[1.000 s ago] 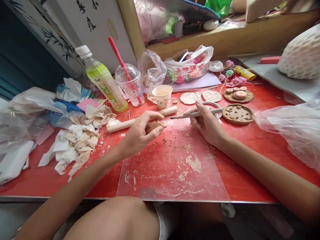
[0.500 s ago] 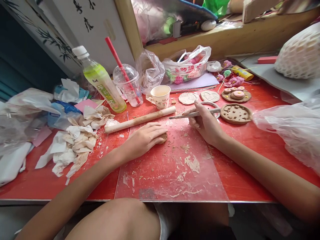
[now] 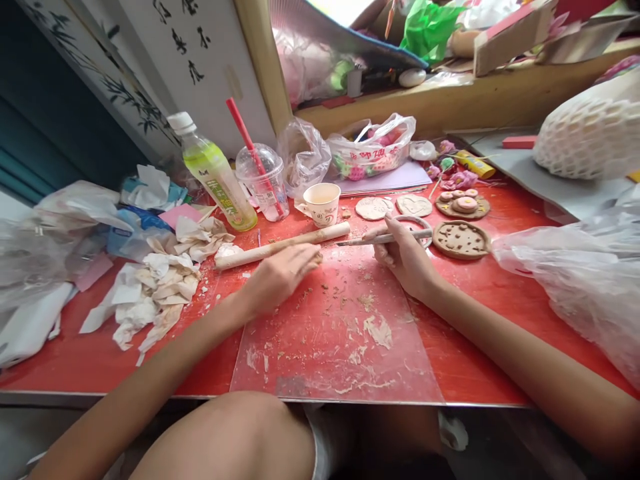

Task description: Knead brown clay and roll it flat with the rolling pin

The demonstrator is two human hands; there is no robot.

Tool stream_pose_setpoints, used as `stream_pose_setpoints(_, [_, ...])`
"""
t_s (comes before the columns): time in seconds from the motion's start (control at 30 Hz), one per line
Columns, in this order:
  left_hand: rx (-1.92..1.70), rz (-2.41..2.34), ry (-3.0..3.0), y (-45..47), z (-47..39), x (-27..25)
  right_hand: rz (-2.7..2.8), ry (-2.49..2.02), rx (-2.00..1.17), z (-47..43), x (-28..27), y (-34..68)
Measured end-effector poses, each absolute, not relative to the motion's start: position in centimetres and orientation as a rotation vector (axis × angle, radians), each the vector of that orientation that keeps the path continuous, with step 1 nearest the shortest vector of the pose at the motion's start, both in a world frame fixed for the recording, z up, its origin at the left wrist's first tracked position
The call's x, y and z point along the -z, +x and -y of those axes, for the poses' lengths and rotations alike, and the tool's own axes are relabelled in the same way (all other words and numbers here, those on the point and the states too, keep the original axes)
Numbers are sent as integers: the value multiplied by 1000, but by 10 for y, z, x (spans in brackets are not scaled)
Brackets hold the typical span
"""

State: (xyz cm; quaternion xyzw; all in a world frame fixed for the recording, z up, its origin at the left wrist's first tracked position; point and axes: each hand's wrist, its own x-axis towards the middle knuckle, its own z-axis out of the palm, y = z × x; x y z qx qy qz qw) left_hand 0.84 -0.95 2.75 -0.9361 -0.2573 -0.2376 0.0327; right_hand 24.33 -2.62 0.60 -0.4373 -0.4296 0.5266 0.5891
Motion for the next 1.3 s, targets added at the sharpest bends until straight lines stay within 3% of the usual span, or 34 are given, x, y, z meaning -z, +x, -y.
stream_pose_setpoints(0.1, [849, 800, -2875, 7, 9, -31, 985, -999, -1242, 25, -6, 243])
stream_pose_setpoints(0.23, [522, 550, -3000, 8, 22, -18, 975, -1013, -1249, 25, -5, 243])
stream_pose_setpoints(0.37, [418, 470, -3001, 3, 34, -11, 959, -999, -1266, 25, -5, 243])
stream_pose_setpoints(0.5, [472, 466, -3178, -7, 32, -26, 958, -981, -1271, 25, -5, 243])
stream_pose_setpoints(0.63, [660, 791, -3342, -9, 19, -47, 986, -1002, -1261, 26, -4, 244])
stream_pose_setpoints(0.83, [233, 638, -3292, -7, 33, -35, 1010, -1018, -1235, 24, -3, 244])
stream_pose_setpoints(1.1, [342, 757, -3442, -18, 41, -33, 978, -980, -1280, 25, -5, 244])
stream_pose_setpoints(1.23, [817, 1125, -3313, -20, 32, -45, 1000, -980, -1276, 25, -4, 245])
stream_pose_setpoints(1.3, [676, 1062, -3308, -21, 34, -47, 1007, -988, -1265, 25, -3, 245])
